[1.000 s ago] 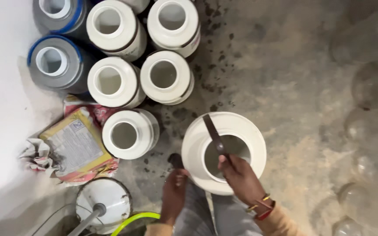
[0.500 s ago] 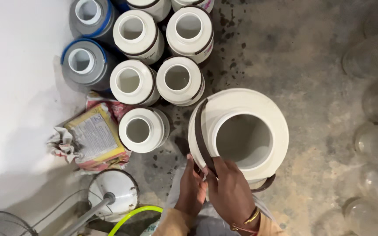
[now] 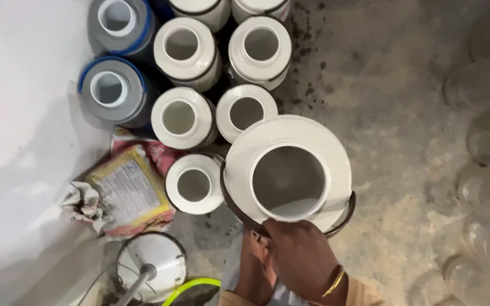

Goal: The person carries white plastic water containers with brown lids across the floor, sets one down, removes its lid, reaches inside the container, then replaces the lid. The person repeats this with another container, lifting and repositioning it among rows of similar containers.

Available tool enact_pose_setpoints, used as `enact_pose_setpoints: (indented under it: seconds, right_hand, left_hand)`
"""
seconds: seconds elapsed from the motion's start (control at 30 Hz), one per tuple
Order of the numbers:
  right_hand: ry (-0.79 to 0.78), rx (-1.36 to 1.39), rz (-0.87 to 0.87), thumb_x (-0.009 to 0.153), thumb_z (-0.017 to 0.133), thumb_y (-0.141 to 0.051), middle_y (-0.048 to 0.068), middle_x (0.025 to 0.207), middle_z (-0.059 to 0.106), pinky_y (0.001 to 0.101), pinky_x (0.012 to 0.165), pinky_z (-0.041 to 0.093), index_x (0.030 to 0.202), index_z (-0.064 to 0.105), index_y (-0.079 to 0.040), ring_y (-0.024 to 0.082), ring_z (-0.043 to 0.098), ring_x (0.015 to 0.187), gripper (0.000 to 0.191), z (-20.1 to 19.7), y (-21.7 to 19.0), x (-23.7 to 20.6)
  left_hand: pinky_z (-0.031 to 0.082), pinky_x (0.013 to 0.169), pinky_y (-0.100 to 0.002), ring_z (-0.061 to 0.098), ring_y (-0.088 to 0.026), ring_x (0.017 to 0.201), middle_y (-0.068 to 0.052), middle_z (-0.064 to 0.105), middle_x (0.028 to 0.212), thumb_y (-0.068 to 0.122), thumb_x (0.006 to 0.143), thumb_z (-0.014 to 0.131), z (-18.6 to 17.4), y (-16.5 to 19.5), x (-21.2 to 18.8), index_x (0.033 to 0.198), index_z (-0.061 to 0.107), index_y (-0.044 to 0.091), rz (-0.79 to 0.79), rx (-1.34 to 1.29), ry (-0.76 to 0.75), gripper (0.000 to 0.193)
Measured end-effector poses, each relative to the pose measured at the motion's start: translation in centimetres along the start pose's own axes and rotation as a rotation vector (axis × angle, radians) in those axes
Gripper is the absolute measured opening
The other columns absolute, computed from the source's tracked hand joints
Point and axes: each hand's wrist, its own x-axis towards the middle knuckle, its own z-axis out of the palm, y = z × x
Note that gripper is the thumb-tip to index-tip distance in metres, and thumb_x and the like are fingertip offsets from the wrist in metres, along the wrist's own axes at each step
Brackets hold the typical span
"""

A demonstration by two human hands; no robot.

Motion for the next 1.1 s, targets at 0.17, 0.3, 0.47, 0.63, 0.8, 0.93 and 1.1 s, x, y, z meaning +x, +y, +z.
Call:
enact_pose_setpoints:
  seconds: [0.17, 0.3, 0.47, 0.63, 0.8, 0.93, 1.1]
  right_hand:
    - [-0.113, 0.035, 0.079, 0.087, 0.068, -0.023, 0.015, 0.078, 0.073, 0.0517, 0.069, 0.052, 0.094, 0.064, -0.011, 0.039, 0.069, 0.077, 0.015, -1.4, -0.5, 2.7]
    - [-0.031, 0.101, 0.153, 0.084, 0.069, -0.026, 0.014, 0.080, 0.074, 0.0478, 0.068, 0.054, 0.106, 0.071, -0.015, 0.038, 0.071, 0.076, 0.025, -3.4, 0.9, 3.7]
    - [0.152, 0.309, 0.398, 0.083, 0.071, -0.031, 0.013, 0.068, 0.069, 0.0406, 0.061, 0.052, 0.099, 0.073, -0.010, 0.029, 0.068, 0.062, 0.027, -4.9, 3.4, 0.9]
    - [0.323, 0.748, 0.525, 0.087, 0.074, -0.042, 0.001, 0.064, 0.055, 0.0344, 0.057, 0.043, 0.089, 0.070, -0.002, 0.014, 0.050, 0.062, 0.040, -5.4, 6.7, -5.2]
    - [0.537, 1.428, 0.685, 0.092, 0.068, -0.048, -0.004, 0.061, 0.042, 0.0301, 0.054, 0.034, 0.081, 0.061, -0.007, 0.011, 0.037, 0.054, 0.043, -6.8, 11.5, -15.7]
    - [0.646, 1.820, 0.492, 0.094, 0.054, -0.060, -0.005, 0.058, 0.036, 0.0290, 0.052, 0.034, 0.080, 0.061, -0.011, 0.010, 0.032, 0.050, 0.052, -7.9, 14.0, -26.4]
    - [0.676, 2.167, 0.029, 0.094, 0.044, -0.072, -0.007, 0.062, 0.037, 0.0254, 0.051, 0.031, 0.083, 0.060, -0.010, 0.008, 0.033, 0.053, 0.065, -7.2, 16.6, -40.1]
  left_hand:
    - [0.041, 0.110, -0.041, 0.051, -0.021, 0.134, -0.005, 0.054, 0.148, 0.063, 0.097, 0.046, -2.9, 1.6, 2.3, 0.152, 0.042, 0.014, -0.033, 0.046, 0.049, 0.075]
    - [0.028, 0.116, -0.043, 0.046, -0.018, 0.143, -0.006, 0.052, 0.158, 0.067, 0.094, 0.047, -2.8, 3.4, 3.1, 0.155, 0.038, 0.014, -0.074, 0.228, 0.042, 0.081]
    - [0.028, 0.116, -0.044, 0.044, -0.022, 0.140, -0.003, 0.047, 0.155, 0.058, 0.093, 0.050, 0.4, 5.1, 2.5, 0.155, 0.032, 0.021, 0.056, 0.677, 0.096, 0.075]
    - [0.038, 0.108, -0.039, 0.053, -0.023, 0.123, -0.008, 0.061, 0.135, 0.054, 0.095, 0.052, 4.1, 3.1, 2.1, 0.140, 0.055, 0.009, 0.298, 0.863, 0.025, 0.064]
    - [0.044, 0.095, -0.038, 0.054, -0.023, 0.103, -0.014, 0.062, 0.113, 0.036, 0.104, 0.062, 7.3, -3.8, 0.2, 0.121, 0.066, 0.002, 0.663, 1.081, -0.259, 0.039]
    - [0.047, 0.093, -0.036, 0.062, -0.024, 0.105, -0.011, 0.066, 0.114, 0.025, 0.098, 0.066, 10.0, -12.2, -3.1, 0.110, 0.067, 0.002, 0.980, 1.375, -0.356, 0.026]
    - [0.048, 0.096, -0.036, 0.063, -0.024, 0.110, -0.008, 0.065, 0.117, 0.019, 0.093, 0.067, 10.5, -25.7, -8.4, 0.106, 0.065, 0.004, 0.927, 1.432, -0.578, 0.020]
